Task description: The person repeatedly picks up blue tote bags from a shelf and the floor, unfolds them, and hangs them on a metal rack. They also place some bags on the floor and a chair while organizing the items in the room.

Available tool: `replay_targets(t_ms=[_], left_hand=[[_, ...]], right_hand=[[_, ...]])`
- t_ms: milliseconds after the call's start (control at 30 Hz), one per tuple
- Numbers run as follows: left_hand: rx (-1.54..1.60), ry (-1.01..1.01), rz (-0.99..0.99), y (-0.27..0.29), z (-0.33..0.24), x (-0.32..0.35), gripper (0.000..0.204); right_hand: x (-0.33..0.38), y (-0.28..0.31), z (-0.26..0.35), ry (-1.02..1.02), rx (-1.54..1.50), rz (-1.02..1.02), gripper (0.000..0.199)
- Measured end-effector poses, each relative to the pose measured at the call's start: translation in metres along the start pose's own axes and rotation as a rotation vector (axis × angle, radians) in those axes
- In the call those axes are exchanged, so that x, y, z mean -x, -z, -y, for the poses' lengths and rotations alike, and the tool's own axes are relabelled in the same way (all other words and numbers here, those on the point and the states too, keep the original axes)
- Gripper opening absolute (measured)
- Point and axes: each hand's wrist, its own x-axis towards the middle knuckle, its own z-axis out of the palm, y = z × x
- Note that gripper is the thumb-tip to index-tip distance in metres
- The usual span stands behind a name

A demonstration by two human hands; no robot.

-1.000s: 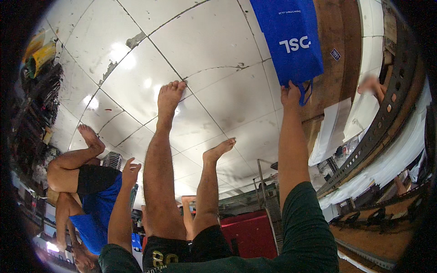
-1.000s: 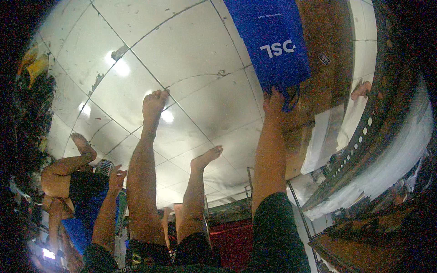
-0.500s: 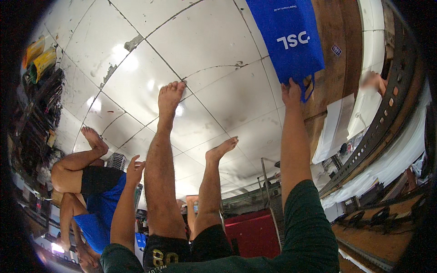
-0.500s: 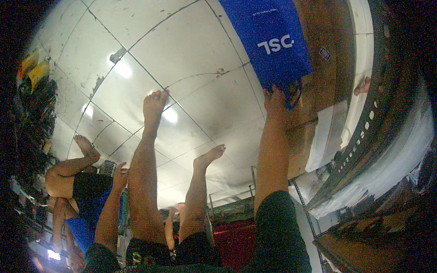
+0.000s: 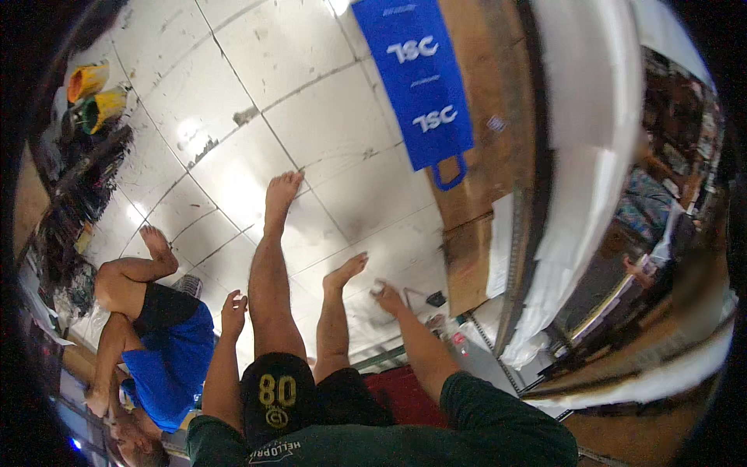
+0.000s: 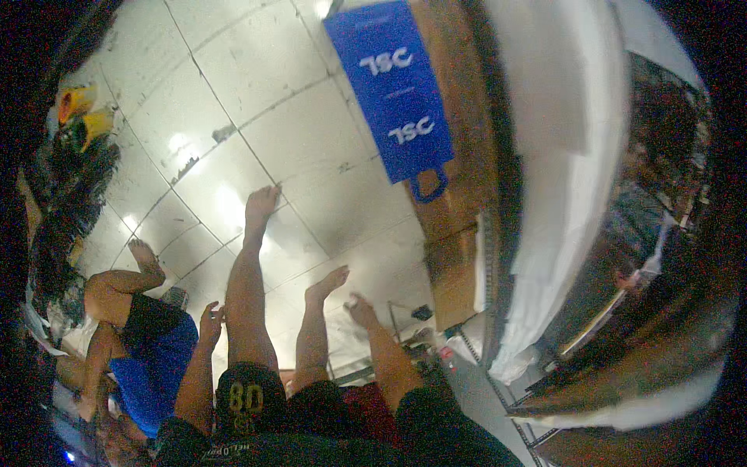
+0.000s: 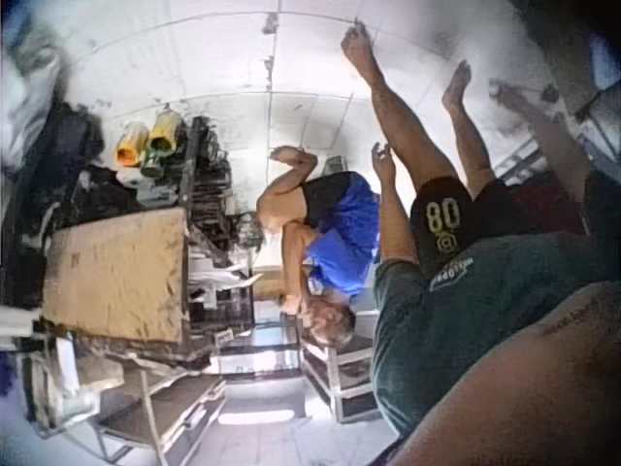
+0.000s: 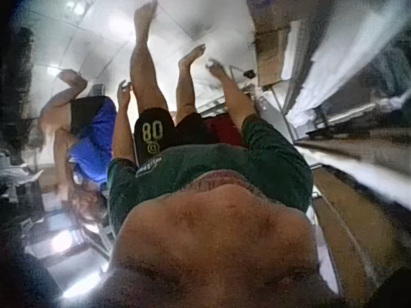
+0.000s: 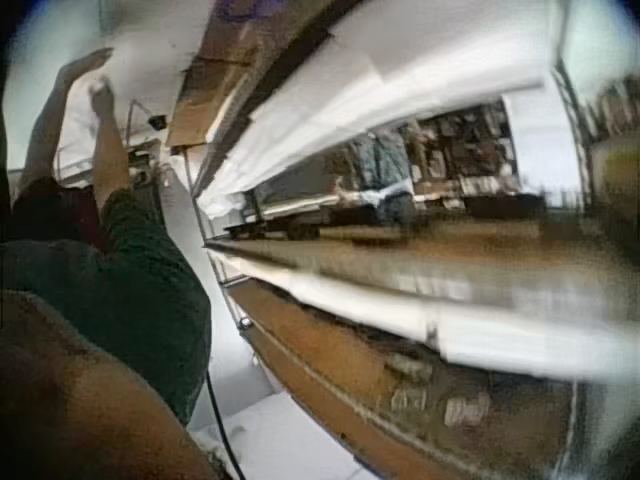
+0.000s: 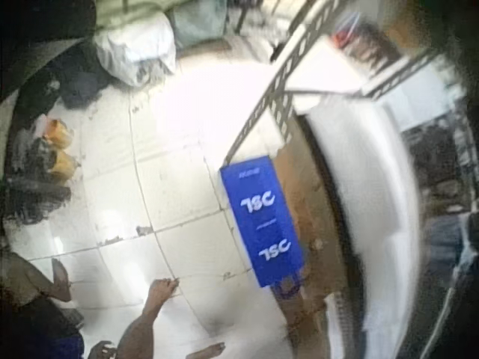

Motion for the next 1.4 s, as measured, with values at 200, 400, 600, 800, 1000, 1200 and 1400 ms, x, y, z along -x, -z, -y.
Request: replay_targets(t_ms=[200, 400, 600, 800, 1000, 1200, 1400], left_hand=[[-0.064, -0.113, 0.246, -0.007, -0.052, 0.052, 0.062], [-0.346, -0.313, 0.552, 0.05, -0.174, 0.14, 0.078], [-0.968, -0.728, 0.375, 0.068, -0.2, 0.084, 0.068], [-1.463, -1.195, 0.431, 0.064, -0.29, 0.07, 0.063], [-1.786, -0.963, 0.4, -0.001, -0.354, 0.131, 0.06], [-1.846, -0.908, 0.342, -0.151, -0.382, 0.196, 0.057], [-1.63, -1.525, 1.071, -0.312, -0.316, 0.406, 0.041]], right_hand=[[0.177, 0.159, 0.112, -0.342, -0.597, 0.205, 0.058], [0.304, 0.219, 0.084, -0.507, -0.6, 0.092, 0.056], [0.455, 0.195, 0.062, -0.351, -0.872, -0.256, 0.052], [0.508, 0.107, 0.021, -0.38, -1.337, -0.857, 0.057], [0.625, 0.041, 0.101, -0.303, -2.323, -1.765, 0.062], [0.715, -0.052, 0.124, -0.316, -2.347, -2.597, 0.094], [0.752, -0.045, 0.113, -0.701, -2.805, -2.471, 0.075]])
